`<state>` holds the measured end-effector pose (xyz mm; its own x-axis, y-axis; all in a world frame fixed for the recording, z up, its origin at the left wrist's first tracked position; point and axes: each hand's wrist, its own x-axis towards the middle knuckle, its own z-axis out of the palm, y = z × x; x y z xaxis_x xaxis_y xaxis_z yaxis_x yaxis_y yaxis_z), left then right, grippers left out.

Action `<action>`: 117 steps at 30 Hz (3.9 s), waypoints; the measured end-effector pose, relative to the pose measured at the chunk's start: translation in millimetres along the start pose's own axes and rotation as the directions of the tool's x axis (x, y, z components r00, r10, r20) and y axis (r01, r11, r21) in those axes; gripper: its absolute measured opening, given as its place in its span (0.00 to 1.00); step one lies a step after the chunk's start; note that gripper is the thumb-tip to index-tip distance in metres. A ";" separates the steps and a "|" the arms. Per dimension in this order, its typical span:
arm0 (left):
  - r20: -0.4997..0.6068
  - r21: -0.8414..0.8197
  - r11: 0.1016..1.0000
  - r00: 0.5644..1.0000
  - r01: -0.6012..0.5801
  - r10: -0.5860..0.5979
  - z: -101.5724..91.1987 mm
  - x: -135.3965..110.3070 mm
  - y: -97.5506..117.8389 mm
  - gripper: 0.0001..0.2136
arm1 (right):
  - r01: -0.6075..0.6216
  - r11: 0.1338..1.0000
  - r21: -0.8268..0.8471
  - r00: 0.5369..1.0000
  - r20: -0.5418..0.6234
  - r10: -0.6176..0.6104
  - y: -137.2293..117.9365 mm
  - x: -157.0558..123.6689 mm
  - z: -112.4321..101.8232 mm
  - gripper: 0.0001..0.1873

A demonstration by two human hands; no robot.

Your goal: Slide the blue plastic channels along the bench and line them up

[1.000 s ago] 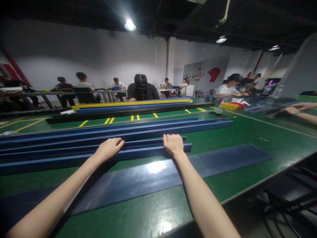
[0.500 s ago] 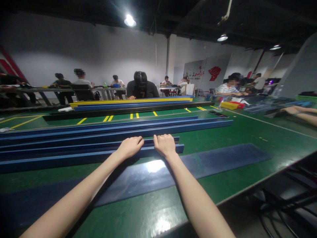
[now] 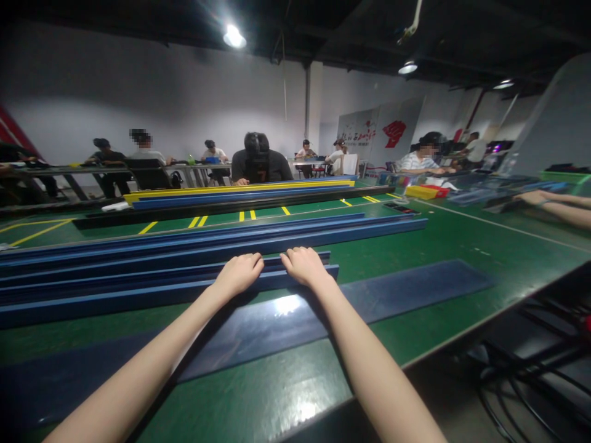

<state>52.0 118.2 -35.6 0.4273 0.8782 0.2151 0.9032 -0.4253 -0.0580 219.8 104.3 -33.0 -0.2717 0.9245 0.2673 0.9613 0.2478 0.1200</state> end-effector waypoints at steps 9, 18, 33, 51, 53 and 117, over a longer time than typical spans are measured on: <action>-0.020 0.001 1.000 1.000 -0.020 0.020 1.2 0.3 -0.1 0.16 | 0.013 1.000 -0.003 1.000 0.007 -0.013 -0.1 -0.1 0.4 0.21; -0.014 -0.007 1.000 1.000 -0.013 0.013 -1.0 -0.2 1.0 0.16 | 0.004 1.000 -0.002 1.000 0.020 -0.004 0.3 -0.2 0.0 0.21; -0.028 -0.017 1.000 0.999 -0.021 0.021 -0.1 -0.8 0.7 0.16 | 0.015 1.000 -0.009 1.000 -0.004 -0.015 0.9 -0.5 1.6 0.20; -0.031 0.021 0.999 0.999 -0.028 0.028 -0.2 -0.1 1.6 0.16 | 0.024 1.000 -0.003 1.000 0.008 -0.024 2.7 0.6 2.4 0.21; -0.005 0.019 0.999 0.999 -0.034 0.034 -1.5 -0.1 2.1 0.16 | 0.023 1.000 -0.001 1.000 0.015 -0.022 2.4 0.6 2.1 0.21; 0.313 -0.062 0.984 0.933 -0.168 0.179 -54.2 -17.1 11.9 0.06 | -0.008 1.000 0.003 0.993 -0.120 0.009 4.6 -3.4 -7.6 0.19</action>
<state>53.2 86.3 12.8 0.5728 0.8115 -0.1151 0.8143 -0.5795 -0.0330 224.7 100.0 -26.1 -0.2667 0.8852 0.3812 0.9637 0.2407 0.1154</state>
